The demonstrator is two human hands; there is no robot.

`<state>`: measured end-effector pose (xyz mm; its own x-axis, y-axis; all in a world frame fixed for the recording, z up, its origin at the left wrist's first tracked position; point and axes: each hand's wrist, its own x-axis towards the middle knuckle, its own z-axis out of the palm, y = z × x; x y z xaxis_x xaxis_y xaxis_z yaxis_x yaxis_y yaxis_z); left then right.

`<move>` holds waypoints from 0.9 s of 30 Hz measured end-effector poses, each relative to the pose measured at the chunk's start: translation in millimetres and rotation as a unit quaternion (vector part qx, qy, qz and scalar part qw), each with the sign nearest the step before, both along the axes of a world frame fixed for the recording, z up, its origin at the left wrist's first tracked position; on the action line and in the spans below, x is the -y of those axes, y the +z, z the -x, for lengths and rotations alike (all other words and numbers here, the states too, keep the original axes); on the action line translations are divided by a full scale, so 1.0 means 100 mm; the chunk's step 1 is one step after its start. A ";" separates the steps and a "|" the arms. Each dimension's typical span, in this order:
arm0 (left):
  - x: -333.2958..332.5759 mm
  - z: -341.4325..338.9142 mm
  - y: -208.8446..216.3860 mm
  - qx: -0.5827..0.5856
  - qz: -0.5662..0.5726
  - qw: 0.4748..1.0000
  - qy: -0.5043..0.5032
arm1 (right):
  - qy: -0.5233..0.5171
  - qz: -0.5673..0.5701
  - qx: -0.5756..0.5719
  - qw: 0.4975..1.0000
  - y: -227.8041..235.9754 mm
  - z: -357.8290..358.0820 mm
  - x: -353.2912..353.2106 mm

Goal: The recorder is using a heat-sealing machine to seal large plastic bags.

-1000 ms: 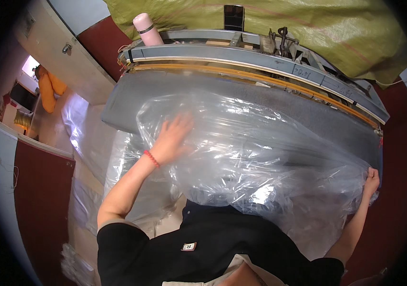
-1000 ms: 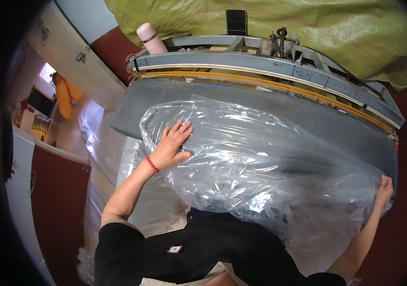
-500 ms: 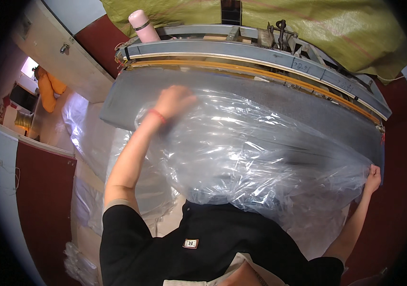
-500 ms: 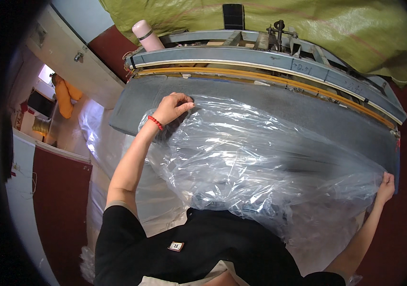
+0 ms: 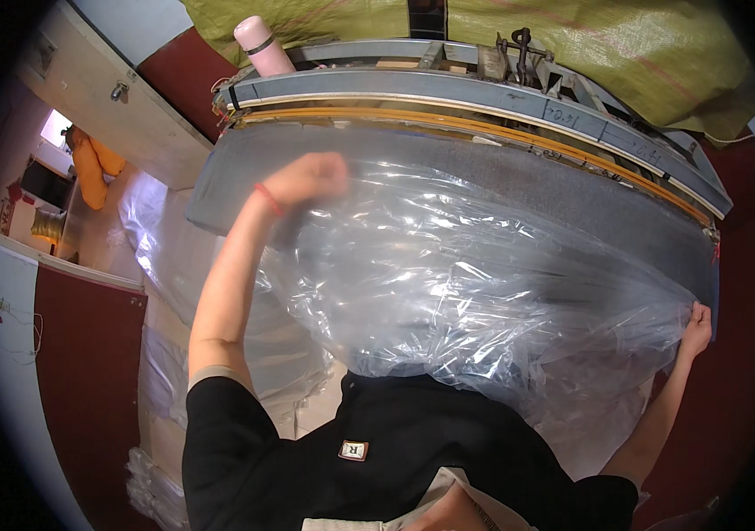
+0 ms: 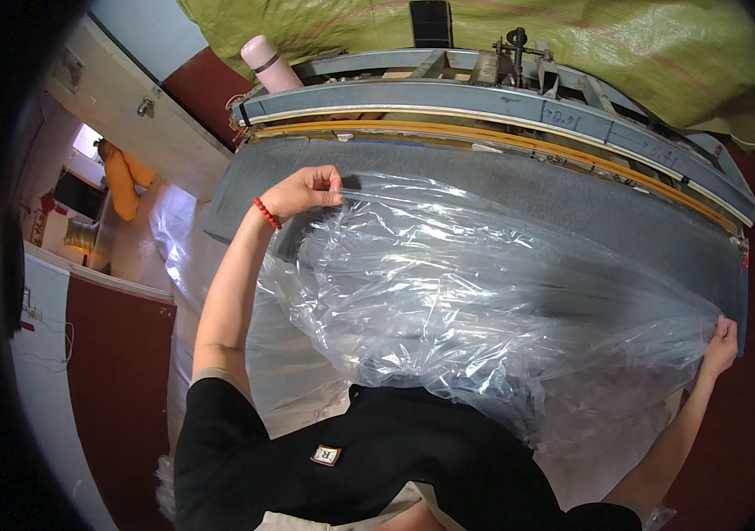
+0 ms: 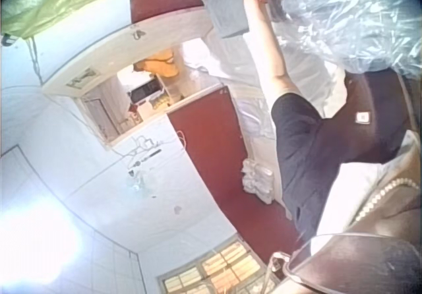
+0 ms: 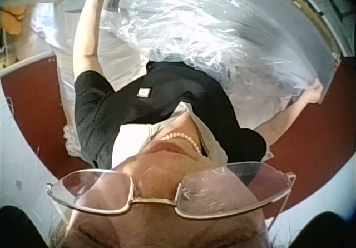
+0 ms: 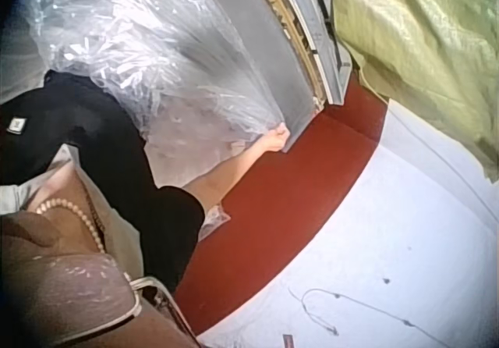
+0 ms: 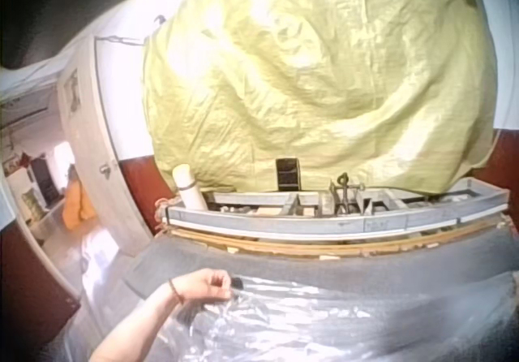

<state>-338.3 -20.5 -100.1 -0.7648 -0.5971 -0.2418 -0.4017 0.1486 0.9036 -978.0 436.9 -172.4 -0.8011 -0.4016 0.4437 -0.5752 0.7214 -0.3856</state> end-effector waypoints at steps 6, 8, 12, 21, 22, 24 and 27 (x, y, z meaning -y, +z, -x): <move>-0.02 0.31 -0.27 -0.110 0.196 0.963 0.147 | 0.006 0.009 -0.006 1.000 0.01 -0.01 0.00; -0.22 0.36 -0.34 -0.022 0.389 0.919 0.059 | 0.010 0.016 0.001 1.000 -0.04 0.07 -0.10; -0.62 0.27 -0.31 0.040 0.470 0.881 0.038 | 0.058 0.082 0.045 0.994 -0.23 0.35 -0.60; -0.40 0.41 -0.35 0.097 0.425 0.880 0.188 | 0.073 0.133 0.071 0.986 -0.18 0.35 -0.74; -0.40 0.45 -0.36 0.118 0.442 0.867 0.198 | 0.064 0.143 0.071 0.985 -0.13 0.30 -0.72; -0.42 0.49 -0.34 0.133 0.427 0.868 0.214 | 0.068 0.158 0.084 0.982 -0.07 0.27 -0.77; -0.44 0.51 -0.35 0.130 0.460 0.848 0.230 | 0.066 0.201 0.112 0.971 -0.01 0.22 -0.78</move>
<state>-389.3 23.2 -134.8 -0.3927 -0.8447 0.3636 -0.7757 0.5166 0.3626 -999.7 515.0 -173.3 -0.8486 -0.3384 0.4067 -0.5222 0.4120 -0.7467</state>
